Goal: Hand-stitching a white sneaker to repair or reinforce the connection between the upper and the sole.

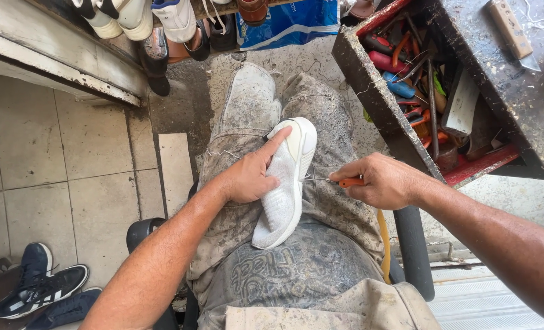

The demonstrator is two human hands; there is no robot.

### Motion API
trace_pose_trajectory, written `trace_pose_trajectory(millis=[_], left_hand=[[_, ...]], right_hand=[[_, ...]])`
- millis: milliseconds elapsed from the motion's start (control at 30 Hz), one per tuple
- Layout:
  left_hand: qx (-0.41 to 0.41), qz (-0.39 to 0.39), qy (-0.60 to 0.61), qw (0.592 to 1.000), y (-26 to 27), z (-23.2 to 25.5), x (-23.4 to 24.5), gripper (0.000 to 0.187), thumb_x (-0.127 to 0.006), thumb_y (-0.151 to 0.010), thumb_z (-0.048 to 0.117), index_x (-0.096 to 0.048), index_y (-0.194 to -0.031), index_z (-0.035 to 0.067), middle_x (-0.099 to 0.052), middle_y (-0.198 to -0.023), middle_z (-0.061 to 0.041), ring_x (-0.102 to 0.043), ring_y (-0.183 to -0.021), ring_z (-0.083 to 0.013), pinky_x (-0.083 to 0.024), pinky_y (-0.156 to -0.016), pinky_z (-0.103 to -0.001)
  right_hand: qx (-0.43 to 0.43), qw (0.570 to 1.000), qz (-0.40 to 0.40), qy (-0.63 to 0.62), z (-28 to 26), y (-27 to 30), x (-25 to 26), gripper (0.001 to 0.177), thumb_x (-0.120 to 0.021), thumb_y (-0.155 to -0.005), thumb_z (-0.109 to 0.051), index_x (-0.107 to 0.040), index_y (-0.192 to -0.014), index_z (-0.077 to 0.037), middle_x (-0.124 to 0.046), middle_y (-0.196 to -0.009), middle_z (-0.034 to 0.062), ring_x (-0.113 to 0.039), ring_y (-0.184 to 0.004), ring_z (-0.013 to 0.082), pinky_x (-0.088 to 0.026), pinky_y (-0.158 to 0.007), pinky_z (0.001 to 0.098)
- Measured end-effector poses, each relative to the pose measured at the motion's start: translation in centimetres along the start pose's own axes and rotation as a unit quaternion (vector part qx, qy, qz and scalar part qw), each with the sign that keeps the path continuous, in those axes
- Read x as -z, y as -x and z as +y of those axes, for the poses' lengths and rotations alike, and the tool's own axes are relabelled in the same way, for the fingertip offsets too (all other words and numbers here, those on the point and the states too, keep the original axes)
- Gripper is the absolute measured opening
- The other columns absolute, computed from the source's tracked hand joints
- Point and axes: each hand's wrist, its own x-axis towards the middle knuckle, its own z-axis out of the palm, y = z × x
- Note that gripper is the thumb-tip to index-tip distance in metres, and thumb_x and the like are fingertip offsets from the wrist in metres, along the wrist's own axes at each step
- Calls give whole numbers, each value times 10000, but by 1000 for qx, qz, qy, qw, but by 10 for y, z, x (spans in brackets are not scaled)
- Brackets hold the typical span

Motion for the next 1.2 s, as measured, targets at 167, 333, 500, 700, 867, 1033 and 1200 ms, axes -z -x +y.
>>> trace_pose_trajectory(millis=[167,333,500,700,867,1033,1200], left_hand=[[6,-2,7,1000,1,2,2,1025,-596,-757,-7,-193,-1649,300,-432,-1584,-227,-416,-1444,-435,-408,-1155,-518],[5,-5,19,1000,3,15,7,1036,-592,-752,-24,-190,-1651,298,-459,-1565,-235,-435,-1438,-427,-422,-1142,-512],[4,-32,44,999,3,14,8,1058,-574,-775,-62,-145,-1666,315,-597,-1437,-247,-541,-1350,-381,-493,-1068,-475],[8,-37,45,998,1,14,8,1053,-588,-783,-59,-146,-1663,311,-620,-1399,-261,-569,-1322,-377,-522,-1029,-489],[10,-38,48,998,-1,12,8,1064,-595,-780,-52,-142,-1665,324,-630,-1397,-241,-570,-1309,-358,-518,-1038,-468],[13,-41,42,998,2,16,7,1065,-597,-777,-53,-145,-1663,329,-624,-1405,-243,-564,-1323,-370,-513,-1046,-472],[18,-31,-1,999,9,23,3,1091,-632,-751,7,-114,-1657,323,-546,-1475,-256,-505,-1381,-426,-453,-1113,-528]], right_hand=[[2,1000,8,-18,5,-4,-4,381,-649,-873,-129,-780,-1226,-181,-825,-963,103,-734,-848,252,-550,-799,385],[-5,999,6,-42,12,-7,-10,389,-672,-872,-144,-775,-1245,-195,-827,-984,97,-739,-884,241,-550,-818,383],[5,998,8,-65,17,-11,-15,389,-666,-884,-128,-774,-1252,-195,-831,-1030,102,-750,-922,241,-569,-845,383],[14,999,22,-36,11,-3,-15,375,-676,-892,-127,-779,-1246,-189,-820,-1074,135,-782,-965,287,-586,-852,417],[37,998,36,-37,30,-9,-28,376,-681,-894,-159,-766,-1254,-225,-824,-1074,99,-773,-992,297,-591,-870,438],[32,997,37,-54,31,-5,-26,388,-689,-882,-170,-761,-1259,-223,-826,-1083,88,-773,-1019,290,-591,-892,458],[68,995,3,79,29,6,-12,451,-602,-952,-254,-642,-1398,-305,-790,-1161,79,-745,-1083,336,-601,-896,486]])
